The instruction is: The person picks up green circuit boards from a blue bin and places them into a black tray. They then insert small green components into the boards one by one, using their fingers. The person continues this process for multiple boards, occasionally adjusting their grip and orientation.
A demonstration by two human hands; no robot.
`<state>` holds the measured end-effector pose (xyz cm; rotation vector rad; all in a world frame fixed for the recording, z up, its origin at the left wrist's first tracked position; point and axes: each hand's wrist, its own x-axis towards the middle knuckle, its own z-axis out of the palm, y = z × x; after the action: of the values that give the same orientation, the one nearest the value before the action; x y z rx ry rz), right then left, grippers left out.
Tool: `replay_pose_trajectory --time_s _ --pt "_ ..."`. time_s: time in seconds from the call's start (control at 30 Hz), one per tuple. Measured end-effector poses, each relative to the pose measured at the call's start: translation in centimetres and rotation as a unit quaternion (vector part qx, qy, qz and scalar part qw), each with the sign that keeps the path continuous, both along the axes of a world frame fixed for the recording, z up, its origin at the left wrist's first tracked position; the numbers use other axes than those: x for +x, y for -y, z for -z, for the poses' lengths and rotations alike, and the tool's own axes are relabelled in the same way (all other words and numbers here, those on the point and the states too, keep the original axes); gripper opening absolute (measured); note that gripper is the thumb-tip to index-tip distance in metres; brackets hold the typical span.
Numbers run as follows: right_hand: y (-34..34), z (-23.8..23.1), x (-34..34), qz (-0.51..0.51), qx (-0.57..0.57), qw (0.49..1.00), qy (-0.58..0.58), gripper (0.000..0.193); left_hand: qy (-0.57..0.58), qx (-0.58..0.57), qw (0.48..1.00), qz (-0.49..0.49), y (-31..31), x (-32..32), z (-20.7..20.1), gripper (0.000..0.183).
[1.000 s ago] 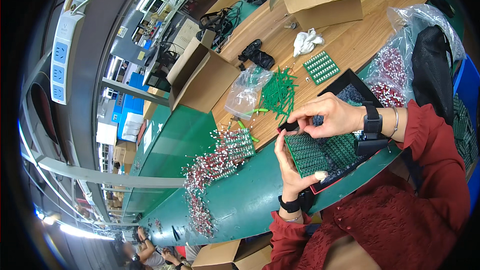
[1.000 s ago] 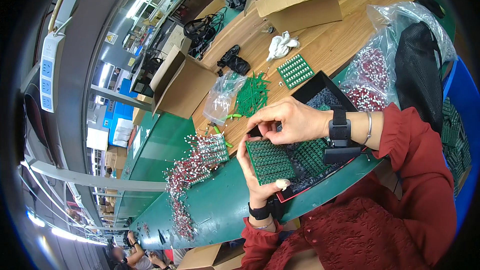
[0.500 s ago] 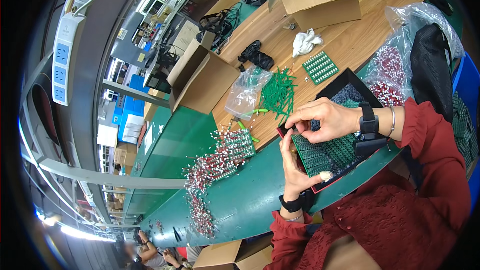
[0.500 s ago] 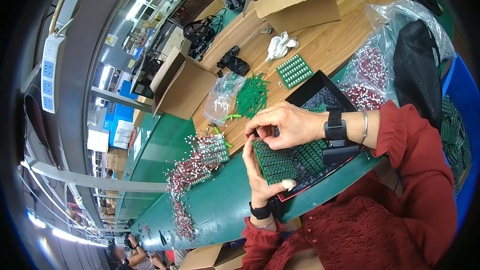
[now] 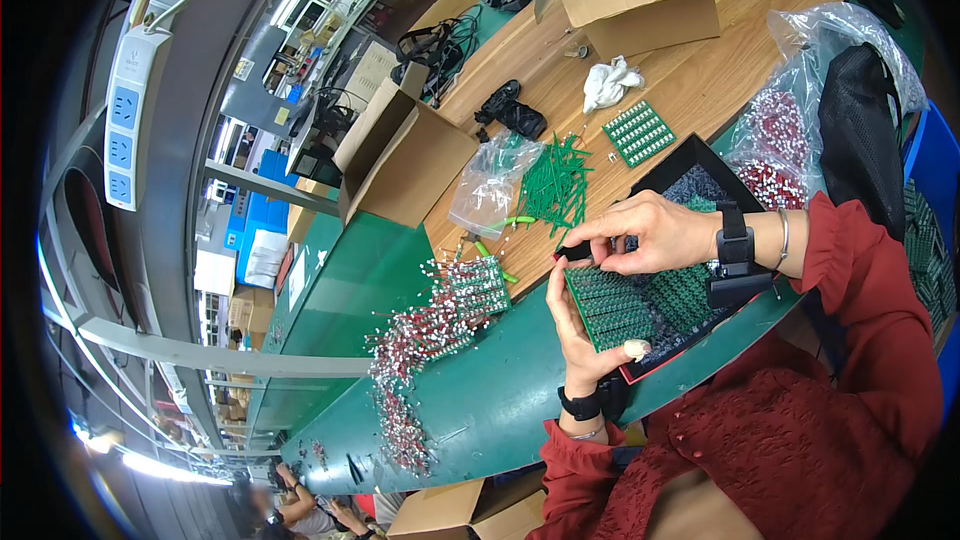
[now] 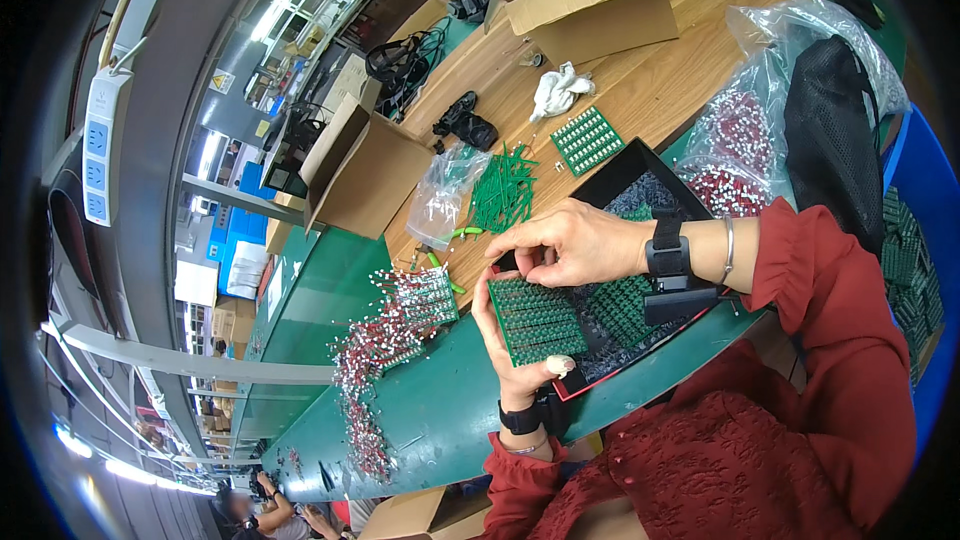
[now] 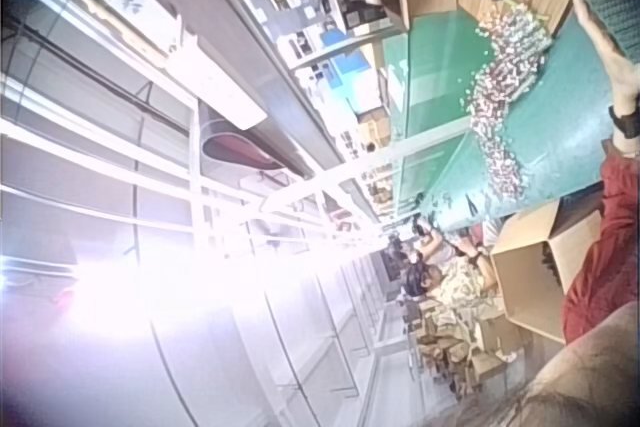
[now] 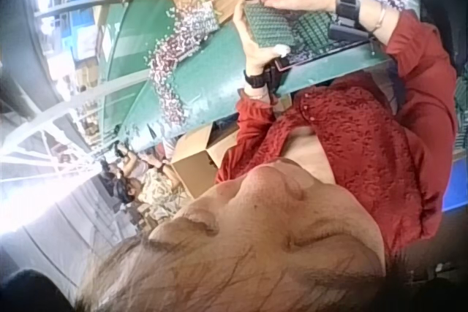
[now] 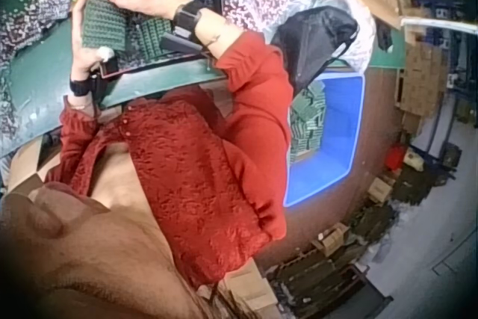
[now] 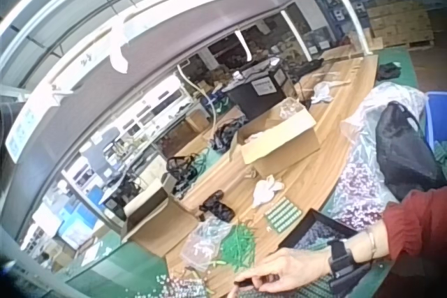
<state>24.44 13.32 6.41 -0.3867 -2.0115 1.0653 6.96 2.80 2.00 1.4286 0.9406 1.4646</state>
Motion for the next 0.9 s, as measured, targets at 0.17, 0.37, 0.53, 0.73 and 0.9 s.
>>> replay_pose_trajectory --time_s 0.17,0.37,0.53,0.73,0.9 --pt "0.02 0.29 -0.31 0.011 0.005 1.0 -0.007 0.042 -0.023 0.003 1.0 0.001 -0.02 -0.19 0.27 0.135" --pt "0.04 0.15 -0.22 0.002 0.005 1.0 0.011 0.036 -0.058 0.007 0.998 -0.014 0.1 -0.24 0.59 0.134" --pt "0.09 -0.16 -0.1 -0.007 0.002 1.0 0.029 0.035 -0.121 0.04 0.991 -0.028 0.14 -0.35 0.51 0.134" --pt "0.05 -0.43 0.39 0.036 0.005 0.999 -0.01 0.036 0.0 0.029 0.998 -0.05 -0.14 0.23 0.47 0.135" --pt "-0.19 -0.1 0.25 -0.013 -0.055 0.998 -0.017 0.042 0.014 0.048 0.998 -0.034 -0.47 0.36 0.6 0.135"
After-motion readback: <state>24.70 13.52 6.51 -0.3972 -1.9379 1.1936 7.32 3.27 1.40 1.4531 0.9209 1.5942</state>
